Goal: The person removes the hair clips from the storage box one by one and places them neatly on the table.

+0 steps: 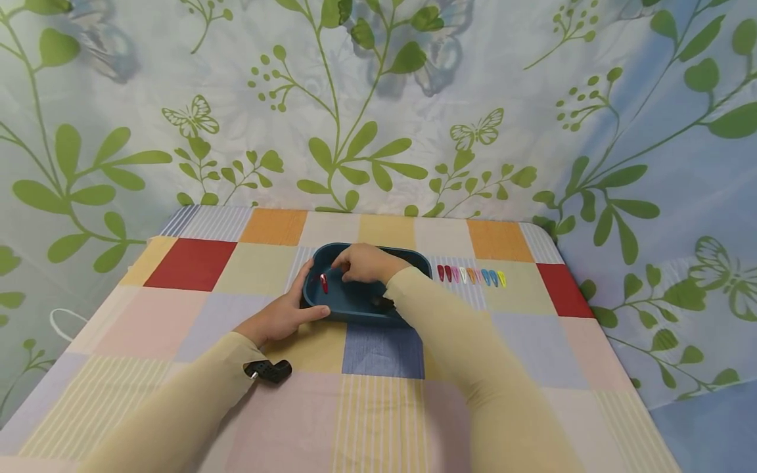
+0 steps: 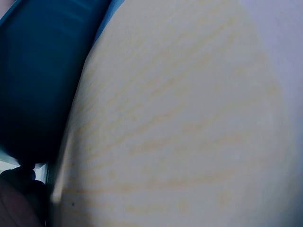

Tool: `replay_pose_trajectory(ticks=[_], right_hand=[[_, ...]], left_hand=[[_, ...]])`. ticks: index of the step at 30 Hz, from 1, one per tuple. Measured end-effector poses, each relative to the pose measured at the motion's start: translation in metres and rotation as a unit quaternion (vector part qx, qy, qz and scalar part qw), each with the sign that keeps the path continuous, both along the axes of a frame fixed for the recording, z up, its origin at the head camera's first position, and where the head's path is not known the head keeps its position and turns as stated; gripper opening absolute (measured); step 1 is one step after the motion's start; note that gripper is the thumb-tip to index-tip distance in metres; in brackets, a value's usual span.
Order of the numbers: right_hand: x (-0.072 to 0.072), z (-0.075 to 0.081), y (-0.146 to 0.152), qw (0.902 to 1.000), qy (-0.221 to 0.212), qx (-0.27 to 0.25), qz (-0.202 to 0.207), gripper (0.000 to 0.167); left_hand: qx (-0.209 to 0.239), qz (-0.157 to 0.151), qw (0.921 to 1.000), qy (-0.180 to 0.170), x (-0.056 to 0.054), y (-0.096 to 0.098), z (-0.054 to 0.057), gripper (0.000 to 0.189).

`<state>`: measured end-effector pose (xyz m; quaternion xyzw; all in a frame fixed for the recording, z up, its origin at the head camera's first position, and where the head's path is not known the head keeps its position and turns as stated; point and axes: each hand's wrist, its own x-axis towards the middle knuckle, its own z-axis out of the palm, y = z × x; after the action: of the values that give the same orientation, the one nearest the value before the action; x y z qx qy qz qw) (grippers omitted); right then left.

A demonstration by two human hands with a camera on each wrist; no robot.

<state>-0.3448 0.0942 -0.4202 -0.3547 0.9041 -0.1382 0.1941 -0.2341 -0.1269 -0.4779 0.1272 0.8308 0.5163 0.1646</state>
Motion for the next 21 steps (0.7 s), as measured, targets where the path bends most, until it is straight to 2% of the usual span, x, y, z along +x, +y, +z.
replay_pose_trajectory(ticks=[7,13,21], right_hand=[[-0.006,-0.017,-0.002,0.9998,-0.012,0.001,0.013,0.040],[-0.006,-0.018,-0.006,0.9996,-0.012,0.009,0.025,0.039],[-0.004,-0.021,-0.007,0.9993,0.002,0.019,0.033,0.038]], left_hand=[[-0.007,0.004,1.0000,-0.002,0.001,-0.001,0.001,0.112],[-0.009,0.005,0.9999,-0.002,0.001,0.000,0.004,0.112],[-0.009,0.000,0.9999,0.006,0.000,0.000,0.001,0.113]])
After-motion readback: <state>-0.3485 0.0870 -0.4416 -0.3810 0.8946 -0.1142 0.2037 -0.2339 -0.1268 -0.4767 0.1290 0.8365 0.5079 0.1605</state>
